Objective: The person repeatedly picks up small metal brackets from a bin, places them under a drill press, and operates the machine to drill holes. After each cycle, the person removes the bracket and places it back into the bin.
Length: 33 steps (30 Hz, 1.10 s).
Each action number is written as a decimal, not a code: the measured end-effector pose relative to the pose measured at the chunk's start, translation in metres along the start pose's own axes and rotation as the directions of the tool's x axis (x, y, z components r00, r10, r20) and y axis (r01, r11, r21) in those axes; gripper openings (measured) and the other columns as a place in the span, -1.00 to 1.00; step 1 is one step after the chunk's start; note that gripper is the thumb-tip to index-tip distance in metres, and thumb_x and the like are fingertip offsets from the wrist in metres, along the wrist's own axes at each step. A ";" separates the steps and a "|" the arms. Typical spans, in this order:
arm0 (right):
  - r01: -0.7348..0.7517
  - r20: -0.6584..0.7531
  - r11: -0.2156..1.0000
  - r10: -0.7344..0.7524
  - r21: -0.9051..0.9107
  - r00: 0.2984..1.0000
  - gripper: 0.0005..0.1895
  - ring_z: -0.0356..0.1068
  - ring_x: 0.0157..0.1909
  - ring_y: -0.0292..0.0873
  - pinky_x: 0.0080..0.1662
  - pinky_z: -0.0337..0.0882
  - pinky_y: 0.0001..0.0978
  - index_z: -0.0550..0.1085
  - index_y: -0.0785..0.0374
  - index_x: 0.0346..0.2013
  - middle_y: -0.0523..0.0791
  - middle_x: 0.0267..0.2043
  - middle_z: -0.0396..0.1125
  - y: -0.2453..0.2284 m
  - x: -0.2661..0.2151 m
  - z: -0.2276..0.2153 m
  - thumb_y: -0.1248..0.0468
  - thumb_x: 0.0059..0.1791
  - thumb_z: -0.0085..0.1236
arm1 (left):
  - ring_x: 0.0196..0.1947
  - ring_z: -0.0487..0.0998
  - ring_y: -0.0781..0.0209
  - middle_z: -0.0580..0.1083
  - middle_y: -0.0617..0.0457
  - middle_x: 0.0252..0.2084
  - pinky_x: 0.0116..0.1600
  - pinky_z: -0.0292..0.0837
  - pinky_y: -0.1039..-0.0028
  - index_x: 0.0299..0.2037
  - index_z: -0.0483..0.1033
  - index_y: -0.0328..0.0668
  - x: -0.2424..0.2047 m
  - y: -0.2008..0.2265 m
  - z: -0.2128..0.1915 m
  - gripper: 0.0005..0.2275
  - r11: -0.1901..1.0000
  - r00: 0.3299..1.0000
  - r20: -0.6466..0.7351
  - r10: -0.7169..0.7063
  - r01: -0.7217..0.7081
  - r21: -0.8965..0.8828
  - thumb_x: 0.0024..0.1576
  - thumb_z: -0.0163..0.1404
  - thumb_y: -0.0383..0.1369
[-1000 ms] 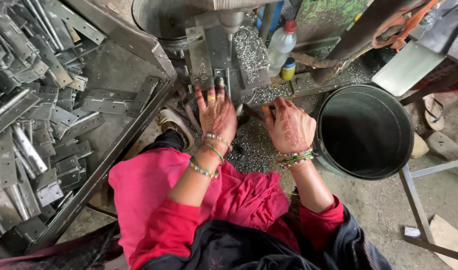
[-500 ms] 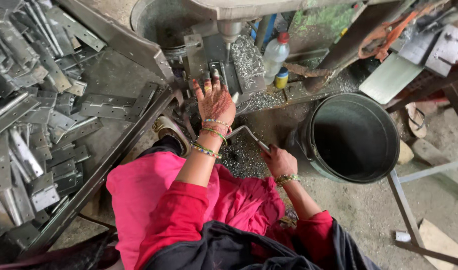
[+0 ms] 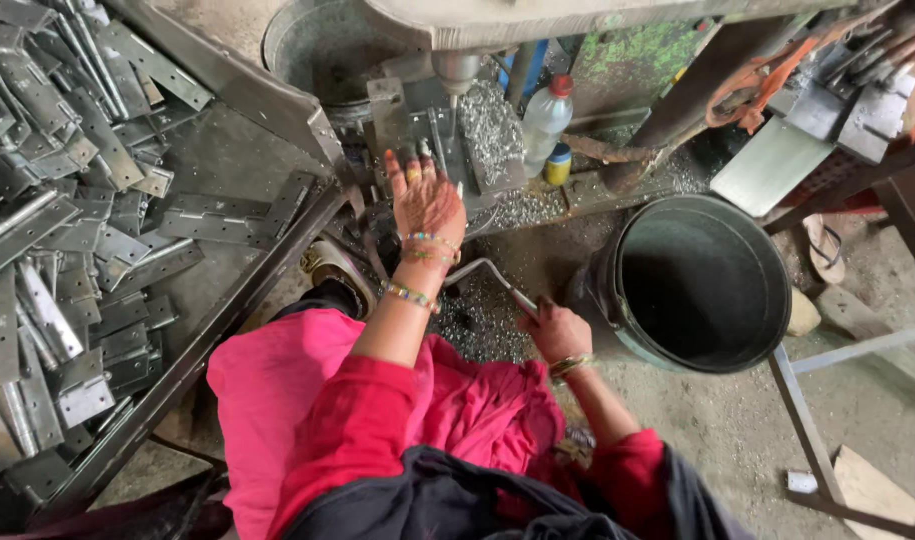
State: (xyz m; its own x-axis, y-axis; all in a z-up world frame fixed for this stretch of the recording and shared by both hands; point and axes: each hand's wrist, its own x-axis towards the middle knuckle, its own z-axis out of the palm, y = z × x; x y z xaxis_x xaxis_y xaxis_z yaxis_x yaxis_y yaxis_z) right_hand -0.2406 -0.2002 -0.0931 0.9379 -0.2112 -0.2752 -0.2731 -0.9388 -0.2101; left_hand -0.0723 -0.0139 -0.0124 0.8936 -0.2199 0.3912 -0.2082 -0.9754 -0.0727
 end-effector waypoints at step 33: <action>-0.061 0.097 0.998 0.058 0.029 0.994 -0.38 0.53 -0.19 0.12 -0.16 0.50 -0.02 0.58 0.12 -0.10 0.04 -0.27 0.51 0.022 0.026 0.046 -0.33 -0.08 0.17 | 0.32 0.31 -0.04 0.54 0.01 0.13 0.45 -0.35 -0.22 -0.17 0.71 -0.08 0.063 -0.025 0.028 -0.75 0.998 0.998 0.041 -0.055 0.055 -0.019 0.14 -0.08 -0.32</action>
State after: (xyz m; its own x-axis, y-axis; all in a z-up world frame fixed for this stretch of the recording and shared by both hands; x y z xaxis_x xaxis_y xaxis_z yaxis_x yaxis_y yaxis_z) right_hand -0.2325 -0.2142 -0.1480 0.8954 -0.2375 -0.3766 -0.3354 -0.9161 -0.2199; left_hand 0.0006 -0.0042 -0.0114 0.9192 -0.1669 0.3567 -0.1661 -0.9856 -0.0334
